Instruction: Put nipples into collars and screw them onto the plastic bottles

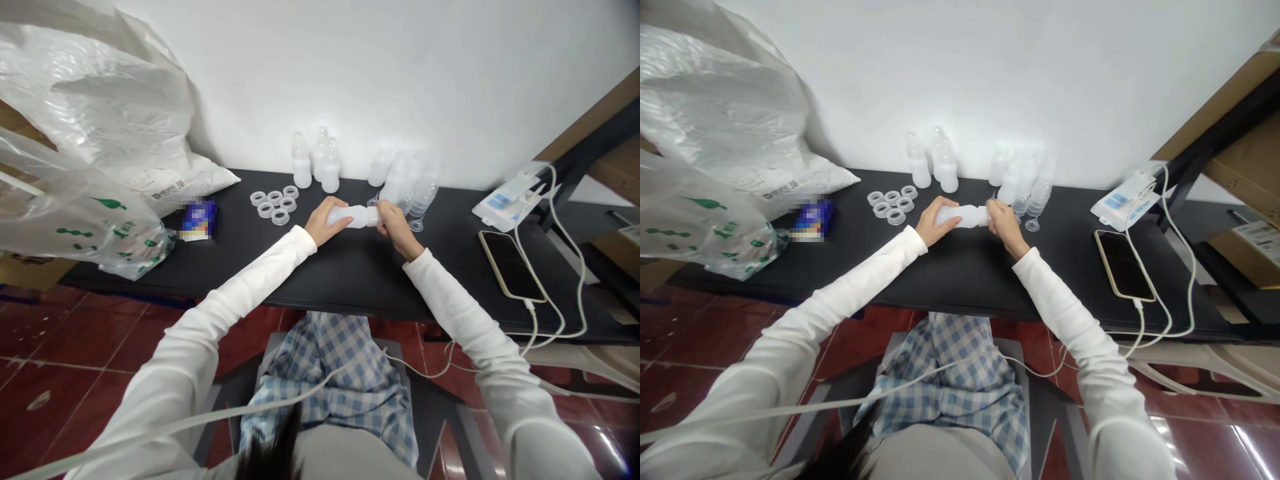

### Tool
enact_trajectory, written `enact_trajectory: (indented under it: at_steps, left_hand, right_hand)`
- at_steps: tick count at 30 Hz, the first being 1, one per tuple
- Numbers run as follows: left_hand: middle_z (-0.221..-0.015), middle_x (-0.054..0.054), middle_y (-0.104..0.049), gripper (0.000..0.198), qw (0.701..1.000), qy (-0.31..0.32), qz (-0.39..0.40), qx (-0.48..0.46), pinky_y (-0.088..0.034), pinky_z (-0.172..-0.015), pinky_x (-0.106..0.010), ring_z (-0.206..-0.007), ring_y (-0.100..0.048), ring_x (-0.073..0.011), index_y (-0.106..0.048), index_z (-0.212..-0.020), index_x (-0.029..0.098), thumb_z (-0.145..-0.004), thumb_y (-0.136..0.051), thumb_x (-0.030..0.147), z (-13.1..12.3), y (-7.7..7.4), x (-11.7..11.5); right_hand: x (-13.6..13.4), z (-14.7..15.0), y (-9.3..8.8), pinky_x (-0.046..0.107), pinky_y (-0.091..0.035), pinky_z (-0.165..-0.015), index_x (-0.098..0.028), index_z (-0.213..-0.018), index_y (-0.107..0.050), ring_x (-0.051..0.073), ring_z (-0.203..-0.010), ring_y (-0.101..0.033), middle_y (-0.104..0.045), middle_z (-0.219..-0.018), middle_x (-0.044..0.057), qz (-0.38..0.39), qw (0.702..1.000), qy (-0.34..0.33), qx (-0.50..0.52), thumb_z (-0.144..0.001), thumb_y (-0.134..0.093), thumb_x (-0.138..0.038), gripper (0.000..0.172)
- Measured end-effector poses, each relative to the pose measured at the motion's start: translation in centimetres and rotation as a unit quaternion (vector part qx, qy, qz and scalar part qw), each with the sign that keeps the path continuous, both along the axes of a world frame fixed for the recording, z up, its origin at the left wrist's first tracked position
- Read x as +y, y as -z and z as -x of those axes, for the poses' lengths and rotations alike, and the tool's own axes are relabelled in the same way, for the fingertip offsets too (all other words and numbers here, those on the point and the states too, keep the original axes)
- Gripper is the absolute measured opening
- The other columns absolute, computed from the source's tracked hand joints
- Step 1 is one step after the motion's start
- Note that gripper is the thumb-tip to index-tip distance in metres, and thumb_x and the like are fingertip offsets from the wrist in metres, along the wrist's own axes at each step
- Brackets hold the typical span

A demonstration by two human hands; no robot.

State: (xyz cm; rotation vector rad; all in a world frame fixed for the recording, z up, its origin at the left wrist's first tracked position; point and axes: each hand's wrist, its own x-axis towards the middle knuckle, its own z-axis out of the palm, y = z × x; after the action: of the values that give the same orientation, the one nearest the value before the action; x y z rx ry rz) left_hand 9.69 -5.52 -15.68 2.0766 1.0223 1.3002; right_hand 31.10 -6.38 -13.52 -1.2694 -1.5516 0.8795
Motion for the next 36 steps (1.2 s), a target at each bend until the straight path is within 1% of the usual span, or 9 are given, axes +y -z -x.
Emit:
enact_trajectory:
  at_steps: [4,10,14,20,23,27,30,32,36]
  left_hand:
    - [-0.117,-0.01,-0.068,0.053,0.996,-0.001,-0.07,0.047,-0.05,-0.104,-0.041,-0.114,-0.065,-0.0248,-0.061,-0.116,0.021,-0.089,-0.062,0.066,0.3,0.1,0.9]
    - [-0.128,-0.014,-0.066,0.07,0.996,0.042,-0.054,0.063,-0.048,-0.109,-0.045,-0.123,-0.062,-0.0274,-0.06,-0.13,0.019,-0.088,-0.055,0.075,1.1,1.3,2.5]
    - [-0.129,-0.015,-0.065,0.066,0.992,0.038,-0.087,0.087,-0.048,-0.11,-0.047,-0.124,-0.062,-0.028,-0.062,-0.133,0.02,-0.089,-0.059,0.069,1.6,1.5,2.6]
    - [-0.128,-0.016,-0.064,0.059,0.979,0.016,-0.158,0.129,-0.049,-0.111,-0.048,-0.124,-0.061,-0.0285,-0.062,-0.135,0.02,-0.092,-0.061,0.06,1.4,1.1,2.3]
    - [-0.13,-0.016,-0.065,0.056,0.97,-0.006,-0.183,0.162,-0.048,-0.112,-0.049,-0.124,-0.061,-0.0292,-0.062,-0.135,0.02,-0.092,-0.063,0.056,1.4,0.7,2.1]
    - [-0.126,-0.014,-0.07,0.052,0.966,-0.079,-0.17,0.176,-0.045,-0.114,-0.05,-0.126,-0.059,-0.0327,-0.064,-0.128,0.019,-0.09,-0.067,0.054,1.7,0.4,2.2]
    - [-0.126,-0.014,-0.069,0.051,0.973,-0.15,-0.112,0.132,-0.047,-0.11,-0.049,-0.122,-0.06,-0.0326,-0.061,-0.126,0.021,-0.089,-0.068,0.056,2.2,1.1,2.9]
    - [-0.127,-0.014,-0.067,0.053,0.979,-0.176,-0.061,0.085,-0.05,-0.106,-0.047,-0.117,-0.062,-0.0309,-0.058,-0.125,0.02,-0.089,-0.067,0.058,2.6,2.0,3.9]
    - [-0.123,-0.016,-0.063,0.053,0.984,-0.176,0.011,0.009,-0.051,-0.101,-0.045,-0.11,-0.063,-0.0262,-0.051,-0.123,0.017,-0.092,-0.064,0.058,3.3,3.8,6.2]
  right_hand:
    - [-0.3,0.3,0.1,0.028,-0.03,-0.047,-0.026,-0.071,-0.04,0.01,-0.043,-0.036,-0.037,-0.045,-0.008,0.016,0.998,0.039,0.041,-0.093,-0.045,-0.074,0.054]
    - [-0.8,0.8,0.5,0.031,-0.041,-0.059,-0.026,-0.091,-0.047,0.013,-0.054,-0.05,-0.051,-0.061,-0.006,-0.078,0.995,0.063,-0.01,-0.09,-0.052,-0.074,0.048]
    - [-0.4,0.6,0.5,0.032,-0.045,-0.066,-0.026,-0.078,-0.042,0.015,-0.068,-0.053,-0.051,-0.07,-0.003,-0.134,0.988,0.075,-0.02,-0.088,-0.054,-0.073,0.049]
    - [0.3,0.6,1.3,0.03,-0.034,-0.051,-0.027,-0.073,-0.033,0.011,-0.05,-0.036,-0.034,-0.053,-0.008,-0.021,0.995,0.052,0.086,-0.08,-0.056,-0.084,0.061]
    - [0.1,0.6,1.4,0.029,-0.031,-0.049,-0.027,-0.076,-0.034,0.011,-0.048,-0.036,-0.035,-0.053,-0.009,-0.007,0.994,0.047,0.101,-0.077,-0.056,-0.088,0.064]
    - [-0.9,0.8,1.1,0.03,-0.038,-0.054,-0.027,-0.099,-0.05,0.013,-0.055,-0.046,-0.049,-0.065,-0.005,-0.076,0.996,0.013,0.046,-0.086,-0.049,-0.083,0.058]
    - [-1.5,0.8,0.8,0.031,-0.043,-0.058,-0.027,-0.124,-0.048,0.015,-0.062,-0.051,-0.057,-0.08,-0.001,-0.145,0.989,0.002,0.0,-0.097,-0.039,-0.074,0.055]
    - [-1.6,0.7,0.5,0.032,-0.045,-0.063,-0.026,-0.124,-0.05,0.016,-0.07,-0.055,-0.061,-0.091,0.003,-0.196,0.977,0.029,-0.076,-0.101,-0.039,-0.063,0.045]
    - [-1.0,0.1,0.6,0.035,-0.047,-0.079,-0.021,-0.103,-0.062,0.021,-0.09,-0.059,-0.063,-0.101,0.01,-0.244,0.925,0.06,-0.287,-0.102,-0.041,-0.038,0.027]
